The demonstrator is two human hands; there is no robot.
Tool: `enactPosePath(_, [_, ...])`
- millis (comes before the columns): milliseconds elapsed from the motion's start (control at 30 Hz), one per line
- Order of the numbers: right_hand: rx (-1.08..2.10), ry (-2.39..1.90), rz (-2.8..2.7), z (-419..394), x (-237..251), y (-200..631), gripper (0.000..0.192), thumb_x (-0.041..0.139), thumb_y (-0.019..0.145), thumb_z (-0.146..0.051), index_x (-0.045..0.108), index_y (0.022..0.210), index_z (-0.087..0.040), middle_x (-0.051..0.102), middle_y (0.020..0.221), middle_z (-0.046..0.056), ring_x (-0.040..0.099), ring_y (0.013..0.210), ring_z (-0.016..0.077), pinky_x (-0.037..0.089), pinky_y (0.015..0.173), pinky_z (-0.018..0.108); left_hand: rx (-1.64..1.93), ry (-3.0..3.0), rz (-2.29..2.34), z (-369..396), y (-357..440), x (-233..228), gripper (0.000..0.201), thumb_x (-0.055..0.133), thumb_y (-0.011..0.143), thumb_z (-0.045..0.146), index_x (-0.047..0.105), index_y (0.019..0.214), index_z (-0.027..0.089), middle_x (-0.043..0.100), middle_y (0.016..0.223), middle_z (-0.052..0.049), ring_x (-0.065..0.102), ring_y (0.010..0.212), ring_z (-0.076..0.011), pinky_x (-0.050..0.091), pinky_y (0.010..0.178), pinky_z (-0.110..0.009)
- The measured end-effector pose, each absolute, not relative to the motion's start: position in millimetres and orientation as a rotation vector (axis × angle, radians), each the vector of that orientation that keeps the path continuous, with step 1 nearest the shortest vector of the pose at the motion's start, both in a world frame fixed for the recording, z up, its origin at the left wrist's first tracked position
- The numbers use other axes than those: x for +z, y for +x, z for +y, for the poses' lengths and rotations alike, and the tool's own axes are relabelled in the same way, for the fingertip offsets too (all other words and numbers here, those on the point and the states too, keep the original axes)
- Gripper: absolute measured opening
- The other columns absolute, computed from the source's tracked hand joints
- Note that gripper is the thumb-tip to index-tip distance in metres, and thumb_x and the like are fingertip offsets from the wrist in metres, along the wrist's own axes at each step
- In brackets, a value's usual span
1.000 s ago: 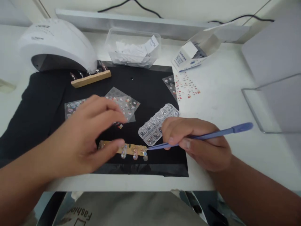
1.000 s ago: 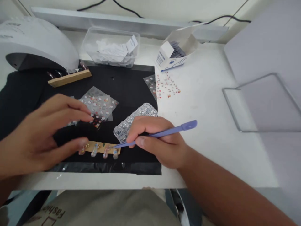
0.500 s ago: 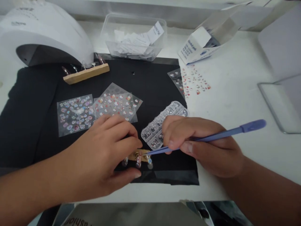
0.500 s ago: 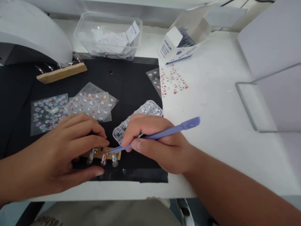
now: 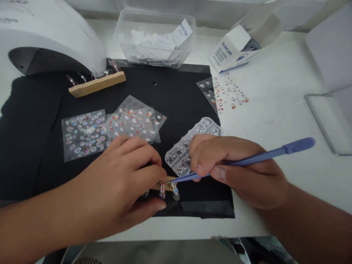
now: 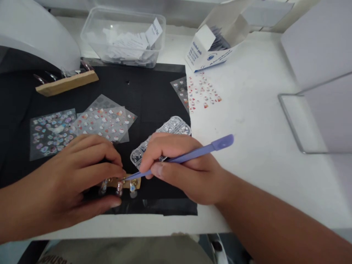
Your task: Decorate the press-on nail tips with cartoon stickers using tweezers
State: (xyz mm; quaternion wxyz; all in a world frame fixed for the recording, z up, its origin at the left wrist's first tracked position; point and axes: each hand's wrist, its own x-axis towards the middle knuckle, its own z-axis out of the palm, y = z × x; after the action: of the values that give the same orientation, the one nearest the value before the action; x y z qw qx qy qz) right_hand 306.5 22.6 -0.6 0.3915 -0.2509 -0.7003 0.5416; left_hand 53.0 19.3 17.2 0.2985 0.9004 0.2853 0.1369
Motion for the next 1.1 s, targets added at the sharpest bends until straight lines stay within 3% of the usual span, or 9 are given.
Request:
enactPosePath(833, [1.364, -0.632, -1.816, 24.8, 0.3, 306.1, 0.017, 0.054, 0.1, -0.023, 0.068, 0.094, -0.015, 0.067, 0.08, 0.004, 0.061, 0.076, 0.0137, 0.05, 0.07, 0.031, 0.398, 2.41, 0.717, 19.4, 52.3, 18.5, 0.01, 0.066, 0.091, 0.02, 0.062, 0.1, 0.021, 0.065, 0.097, -0.002, 0.053, 0.093, -0.0245, 0.036, 0.081, -0.043])
enactPosePath(1100, [1.35, -0.642, -1.827, 25.4, 0.4, 305.3, 0.019, 0.053, 0.1, -0.024, 0.067, 0.093, -0.014, 0.066, 0.078, 0.003, 0.06, 0.074, 0.0135, 0.049, 0.069, 0.031, 0.444, 2.465, 0.668, 17.2, 51.2, 18.3, 0.005, 0.065, 0.093, 0.023, 0.064, 0.097, 0.021, 0.07, 0.1, 0.0, 0.057, 0.101, -0.0246, 0.036, 0.088, -0.045])
